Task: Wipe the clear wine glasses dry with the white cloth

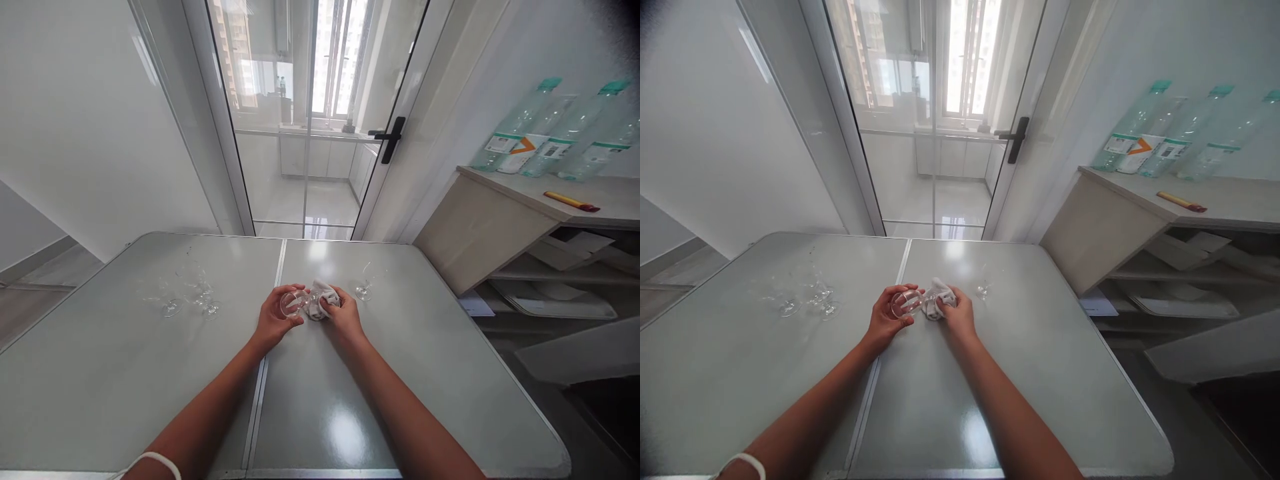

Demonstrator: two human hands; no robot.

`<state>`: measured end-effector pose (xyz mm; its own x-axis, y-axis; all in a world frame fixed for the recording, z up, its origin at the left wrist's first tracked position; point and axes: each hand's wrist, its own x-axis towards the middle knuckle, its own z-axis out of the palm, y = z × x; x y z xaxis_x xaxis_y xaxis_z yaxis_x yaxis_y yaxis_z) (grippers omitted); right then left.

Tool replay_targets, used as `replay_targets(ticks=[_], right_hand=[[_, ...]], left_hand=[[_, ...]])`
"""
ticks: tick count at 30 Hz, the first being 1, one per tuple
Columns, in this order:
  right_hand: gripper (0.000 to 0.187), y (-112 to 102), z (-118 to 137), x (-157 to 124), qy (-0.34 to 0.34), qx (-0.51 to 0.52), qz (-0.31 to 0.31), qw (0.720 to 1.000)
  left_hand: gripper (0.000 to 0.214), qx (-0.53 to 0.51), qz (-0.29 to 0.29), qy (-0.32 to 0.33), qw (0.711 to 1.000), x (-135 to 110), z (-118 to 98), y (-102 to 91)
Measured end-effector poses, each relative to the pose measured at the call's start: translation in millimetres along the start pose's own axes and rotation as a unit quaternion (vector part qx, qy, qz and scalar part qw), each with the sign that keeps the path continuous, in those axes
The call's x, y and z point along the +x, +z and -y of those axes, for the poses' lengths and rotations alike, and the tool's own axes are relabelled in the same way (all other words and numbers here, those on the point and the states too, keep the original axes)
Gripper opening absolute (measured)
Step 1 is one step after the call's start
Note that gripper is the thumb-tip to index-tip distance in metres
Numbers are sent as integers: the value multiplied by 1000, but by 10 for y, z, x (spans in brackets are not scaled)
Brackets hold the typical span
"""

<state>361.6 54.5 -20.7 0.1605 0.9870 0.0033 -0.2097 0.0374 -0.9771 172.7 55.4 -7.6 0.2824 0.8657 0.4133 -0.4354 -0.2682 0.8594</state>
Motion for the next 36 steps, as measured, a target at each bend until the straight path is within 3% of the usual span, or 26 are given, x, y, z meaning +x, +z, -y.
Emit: replay_targets(ticks=[4, 6, 8, 11, 14, 16, 18, 22, 29, 36], right_hand=[[26, -36, 85, -24, -18, -67, -43, 997], [14, -50, 170, -56, -80, -148, -76, 983], [15, -46, 269, -112, -159, -246, -58, 954], [32, 12, 411, -243, -215, -398, 83, 888], [52, 119, 520, -385, -196, -546, 237, 779], [64, 189, 557, -451, -176, -607, 285, 720], [70, 234, 561, -484, -161, -641, 295, 690], [72, 242, 511, -490, -131, -676, 296, 662], [70, 227, 456, -520, -79, -705, 267, 652], [77, 32, 370, -328, 43, -750, 137, 645]], left_hand=[[58, 17, -36, 14, 999, 24, -61, 14], [58, 41, -66, 18, 997, 34, -88, 23], [58, 60, -98, 26, 993, 41, -105, 28], [59, 63, -131, 31, 989, 46, -109, 18], [61, 58, -129, 28, 990, 41, -82, -11], [62, 66, -111, 21, 991, 36, -48, -36], [64, 82, -86, 4, 993, 33, -7, -56], [65, 113, -57, -35, 991, 34, 76, -63], [86, 131, -14, -61, 989, 44, 167, -72], [51, 171, -88, -83, 978, 50, 161, -100]])
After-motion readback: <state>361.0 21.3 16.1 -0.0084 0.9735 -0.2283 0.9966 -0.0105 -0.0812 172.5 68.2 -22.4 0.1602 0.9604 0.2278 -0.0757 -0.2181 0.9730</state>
